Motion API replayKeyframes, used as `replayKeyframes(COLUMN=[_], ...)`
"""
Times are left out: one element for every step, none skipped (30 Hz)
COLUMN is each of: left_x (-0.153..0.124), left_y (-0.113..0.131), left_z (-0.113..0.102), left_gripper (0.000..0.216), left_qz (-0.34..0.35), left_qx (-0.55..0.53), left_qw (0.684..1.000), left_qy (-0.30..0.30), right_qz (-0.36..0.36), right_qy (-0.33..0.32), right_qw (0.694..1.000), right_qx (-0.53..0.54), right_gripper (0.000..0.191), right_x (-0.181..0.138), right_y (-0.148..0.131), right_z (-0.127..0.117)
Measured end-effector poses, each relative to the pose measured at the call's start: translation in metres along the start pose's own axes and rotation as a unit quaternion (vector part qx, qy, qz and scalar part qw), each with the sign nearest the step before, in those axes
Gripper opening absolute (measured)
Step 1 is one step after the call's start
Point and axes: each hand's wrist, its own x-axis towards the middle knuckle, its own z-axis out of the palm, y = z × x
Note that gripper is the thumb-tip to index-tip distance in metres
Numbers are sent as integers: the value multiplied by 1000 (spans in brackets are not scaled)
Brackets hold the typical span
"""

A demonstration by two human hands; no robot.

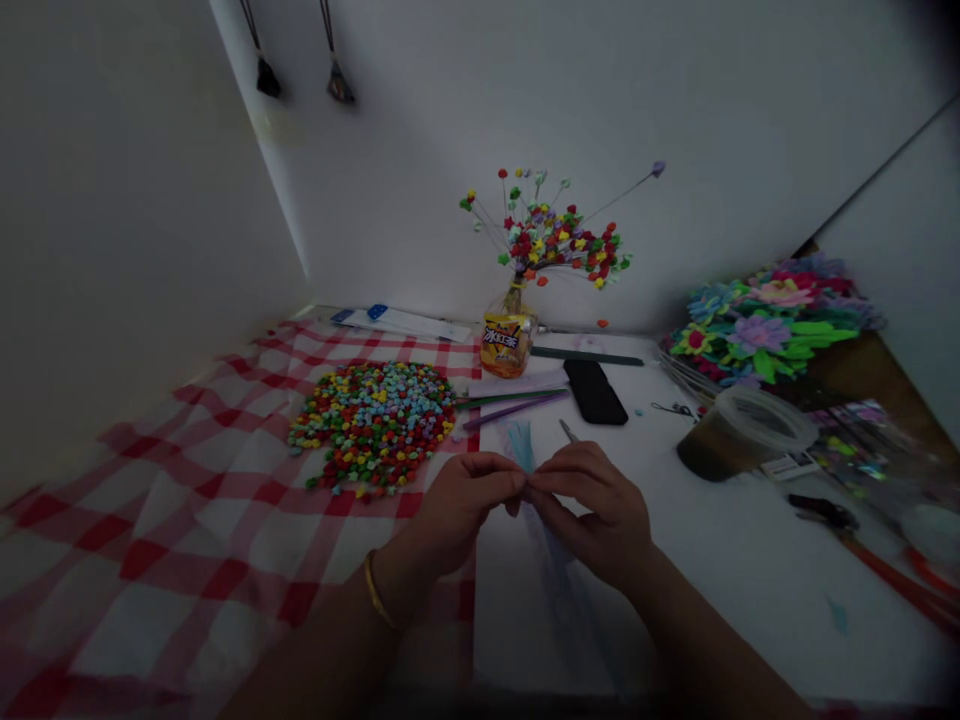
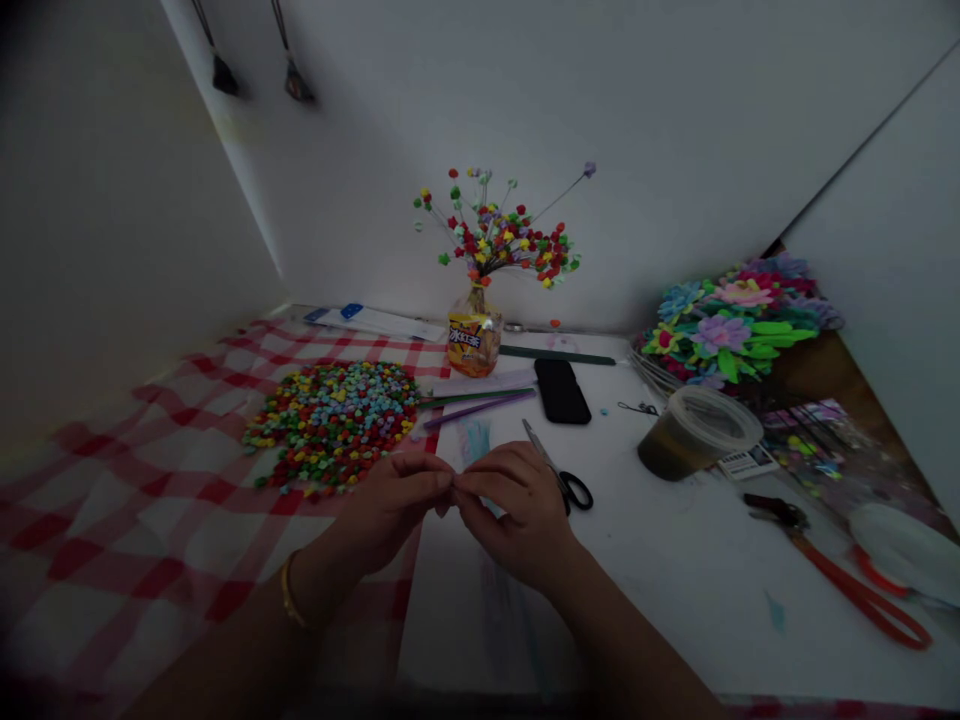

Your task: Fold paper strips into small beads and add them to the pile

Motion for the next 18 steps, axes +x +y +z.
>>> replayKeyframes(left_x=[0, 0, -1, -1, -2, -2, -2, -2, -2, -2, -2, -2, -3, -3, -3, -4, -4, -4], left_y=[0, 1, 2, 4, 5, 6, 7, 7, 8, 8, 8, 7, 7, 8, 8, 8, 8, 9], left_z=[0, 0, 1, 2, 2, 3, 3, 3, 3, 3, 3, 2, 3, 3, 4, 4, 5, 6], left_gripper=[5, 4, 4, 4, 4, 4, 4, 5, 4, 4, 4, 4, 5, 5, 5, 5, 4, 4], left_qz=[7, 13, 19, 25, 30, 34, 36, 37, 38, 33, 28, 22, 16, 12, 11, 12, 16, 19], left_qx=[14, 30, 47, 64, 79, 91, 98, 99, 98, 97, 96, 98, 102, 108, 116, 126, 136, 146], left_qw=[1000, 999, 999, 997, 996, 995, 994, 994, 994, 995, 995, 995, 995, 994, 993, 992, 991, 989], left_qy=[6, 13, 19, 25, 28, 28, 27, 21, 15, 5, -1, -5, -6, -4, 0, 5, 10, 13], right_qz=[44, 98, 158, 218, 269, 311, 341, 361, 374, 385, 395, 403, 409, 413, 416, 417, 417, 415], right_qy=[-2, -5, -10, -15, -20, -23, -26, -30, -37, -45, -51, -53, -54, -54, -55, -55, -56, -58], right_qw=[999, 993, 983, 968, 950, 932, 916, 903, 894, 886, 880, 874, 869, 865, 862, 861, 860, 859], right_qx=[31, 64, 96, 128, 158, 186, 210, 230, 244, 254, 261, 266, 272, 278, 283, 287, 291, 294], right_gripper=[13, 8, 4, 4, 7, 10, 12, 13, 13, 13, 13, 13, 13, 13, 13, 13, 13, 13], right_x=[0, 0, -1, -1, -2, -2, -3, -3, -3, -3, -4, -4, -4, -4, -4, -4, -4, -4], right_y=[-1, -2, -2, -3, -2, -2, -2, -1, -1, -1, -1, -1, -1, -1, -1, -1, -1, -1], right_z=[1, 2, 4, 4, 5, 5, 5, 5, 4, 3, 3, 2, 2, 1, 1, 1, 1, 1])
